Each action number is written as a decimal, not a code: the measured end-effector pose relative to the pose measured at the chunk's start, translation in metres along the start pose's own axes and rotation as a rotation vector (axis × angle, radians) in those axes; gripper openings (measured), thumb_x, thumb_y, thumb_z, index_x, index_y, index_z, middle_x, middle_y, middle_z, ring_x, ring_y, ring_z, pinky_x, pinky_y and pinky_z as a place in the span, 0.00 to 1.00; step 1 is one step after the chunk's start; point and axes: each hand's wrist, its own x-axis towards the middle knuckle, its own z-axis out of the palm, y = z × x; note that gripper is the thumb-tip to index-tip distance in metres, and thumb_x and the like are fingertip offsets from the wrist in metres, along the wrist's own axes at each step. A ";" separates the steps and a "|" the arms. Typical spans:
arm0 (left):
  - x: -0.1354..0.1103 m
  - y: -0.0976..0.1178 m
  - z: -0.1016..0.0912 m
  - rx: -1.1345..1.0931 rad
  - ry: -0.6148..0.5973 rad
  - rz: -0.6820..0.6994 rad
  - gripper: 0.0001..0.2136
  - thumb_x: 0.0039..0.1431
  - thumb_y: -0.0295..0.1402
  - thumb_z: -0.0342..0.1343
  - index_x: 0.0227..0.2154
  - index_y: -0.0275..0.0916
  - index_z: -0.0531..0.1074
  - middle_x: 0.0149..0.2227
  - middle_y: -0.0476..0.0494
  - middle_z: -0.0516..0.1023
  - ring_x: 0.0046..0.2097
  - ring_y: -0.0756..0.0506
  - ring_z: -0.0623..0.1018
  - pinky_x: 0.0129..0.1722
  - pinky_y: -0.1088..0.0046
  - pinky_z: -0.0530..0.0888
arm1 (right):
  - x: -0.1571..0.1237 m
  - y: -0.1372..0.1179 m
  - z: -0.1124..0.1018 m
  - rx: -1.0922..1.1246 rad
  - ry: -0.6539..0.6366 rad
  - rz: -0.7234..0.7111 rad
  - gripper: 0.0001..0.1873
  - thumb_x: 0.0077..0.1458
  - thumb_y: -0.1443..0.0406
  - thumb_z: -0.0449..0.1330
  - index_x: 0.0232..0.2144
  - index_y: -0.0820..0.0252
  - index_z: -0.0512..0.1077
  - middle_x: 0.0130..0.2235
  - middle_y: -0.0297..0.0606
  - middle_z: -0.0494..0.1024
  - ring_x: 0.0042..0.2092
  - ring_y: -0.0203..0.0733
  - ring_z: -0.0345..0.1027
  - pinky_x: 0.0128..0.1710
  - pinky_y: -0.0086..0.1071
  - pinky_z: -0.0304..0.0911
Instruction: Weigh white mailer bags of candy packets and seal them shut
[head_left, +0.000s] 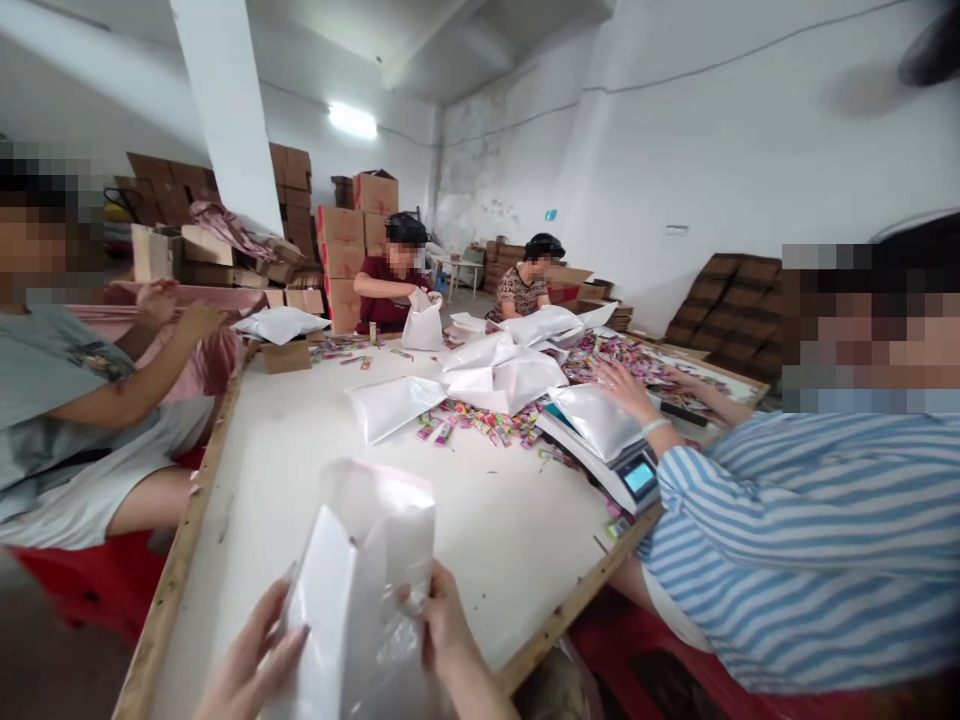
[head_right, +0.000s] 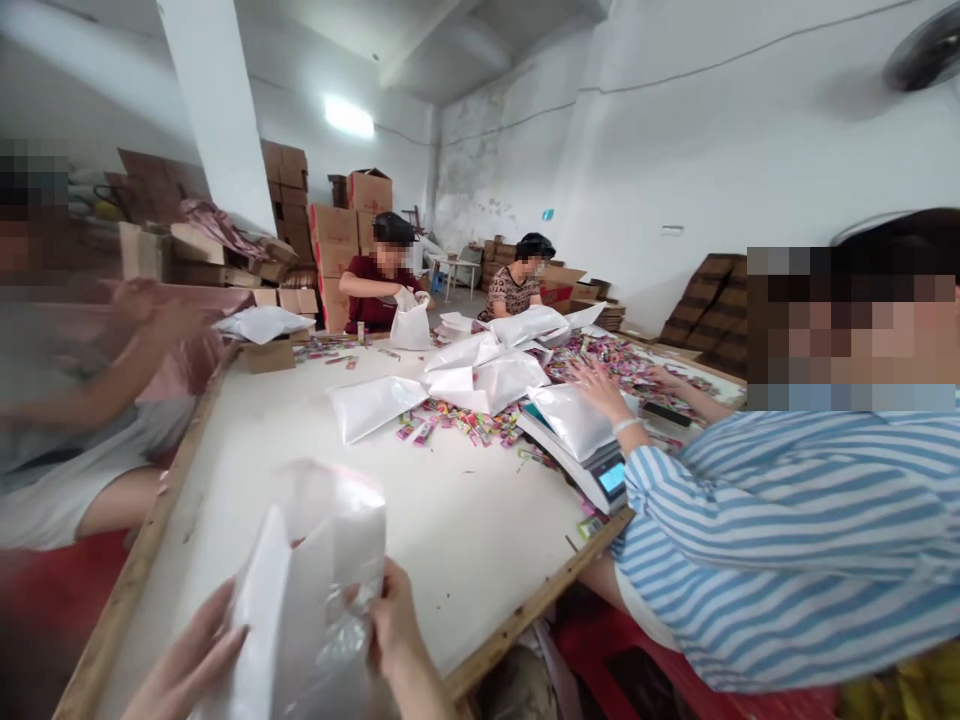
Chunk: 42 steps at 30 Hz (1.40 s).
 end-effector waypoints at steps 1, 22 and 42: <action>0.007 0.002 0.005 -0.015 -0.035 -0.052 0.24 0.51 0.53 0.52 0.44 0.40 0.71 0.39 0.45 0.79 0.41 0.40 0.77 0.37 0.69 0.75 | -0.005 0.005 0.005 -0.019 -0.017 0.000 0.14 0.34 0.64 0.68 0.27 0.62 0.73 0.24 0.34 0.76 0.25 0.37 0.66 0.25 0.29 0.60; 0.142 -0.065 0.030 -0.011 -0.611 -0.413 0.17 0.40 0.48 0.57 0.17 0.37 0.72 0.21 0.45 0.75 0.27 0.44 0.72 0.24 0.73 0.65 | -0.037 -0.009 -0.046 -1.236 0.281 0.197 0.15 0.45 0.58 0.56 0.36 0.59 0.67 0.29 0.40 0.74 0.29 0.46 0.70 0.30 0.37 0.64; 0.170 -0.056 0.064 -0.494 -0.683 -0.418 0.26 0.44 0.40 0.59 0.47 0.36 0.69 0.33 0.45 0.78 0.34 0.42 0.76 0.33 0.70 0.70 | 0.185 0.028 0.010 -1.738 0.051 -0.143 0.10 0.58 0.65 0.52 0.40 0.60 0.69 0.40 0.43 0.75 0.42 0.42 0.69 0.39 0.30 0.57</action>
